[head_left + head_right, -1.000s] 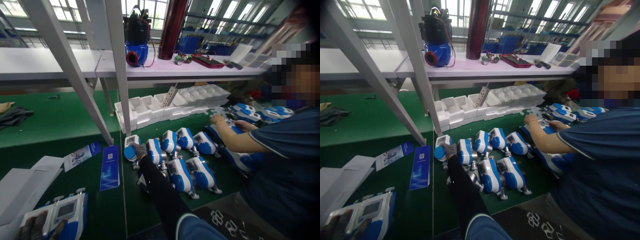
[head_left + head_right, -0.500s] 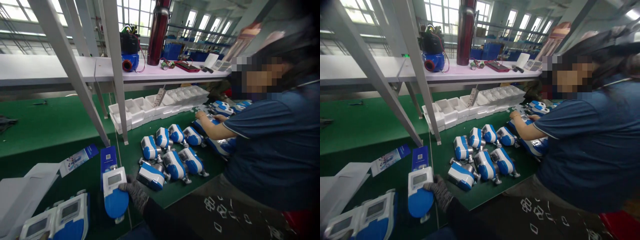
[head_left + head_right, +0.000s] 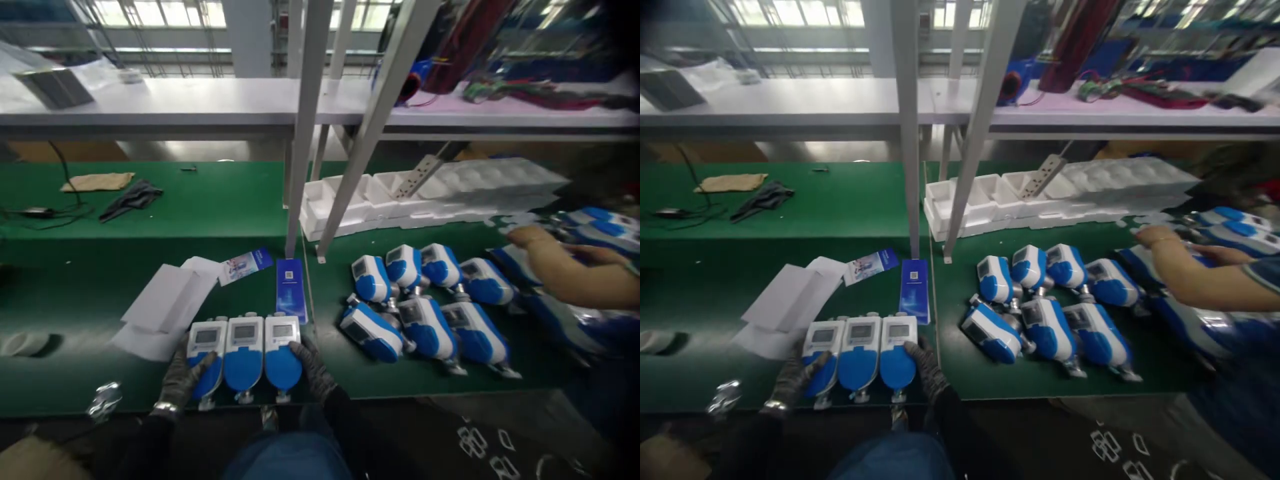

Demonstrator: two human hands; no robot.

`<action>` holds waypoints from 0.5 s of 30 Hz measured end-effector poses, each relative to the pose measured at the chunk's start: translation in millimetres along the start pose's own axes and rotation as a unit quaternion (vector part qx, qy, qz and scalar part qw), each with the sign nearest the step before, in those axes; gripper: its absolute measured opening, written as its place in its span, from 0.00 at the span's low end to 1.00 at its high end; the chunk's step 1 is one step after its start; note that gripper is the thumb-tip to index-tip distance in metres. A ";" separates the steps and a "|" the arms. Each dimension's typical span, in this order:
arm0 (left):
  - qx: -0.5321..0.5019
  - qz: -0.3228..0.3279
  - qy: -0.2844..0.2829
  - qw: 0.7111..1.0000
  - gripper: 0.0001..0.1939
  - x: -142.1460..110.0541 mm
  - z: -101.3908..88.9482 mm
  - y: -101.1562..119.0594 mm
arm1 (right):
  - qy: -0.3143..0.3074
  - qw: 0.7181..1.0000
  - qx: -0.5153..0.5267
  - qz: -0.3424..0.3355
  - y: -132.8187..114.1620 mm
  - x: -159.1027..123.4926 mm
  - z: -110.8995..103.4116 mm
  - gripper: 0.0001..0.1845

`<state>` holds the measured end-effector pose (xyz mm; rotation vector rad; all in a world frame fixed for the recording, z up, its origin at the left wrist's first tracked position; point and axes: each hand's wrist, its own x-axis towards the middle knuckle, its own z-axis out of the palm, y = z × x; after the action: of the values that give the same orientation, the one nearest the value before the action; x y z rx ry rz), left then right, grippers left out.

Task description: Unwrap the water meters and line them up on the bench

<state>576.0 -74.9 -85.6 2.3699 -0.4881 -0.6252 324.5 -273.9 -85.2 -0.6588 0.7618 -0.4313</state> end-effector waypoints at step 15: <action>0.064 0.365 0.064 0.927 0.28 -65.4 38.7 50.2 | 0.090 0.907 -0.411 -0.013 -20.5 -43.3 -35.6 0.42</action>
<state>492.2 -98.6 -59.0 2.0939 -1.2927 -0.0931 267.0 -277.5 -69.2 -1.4332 1.1199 -0.1764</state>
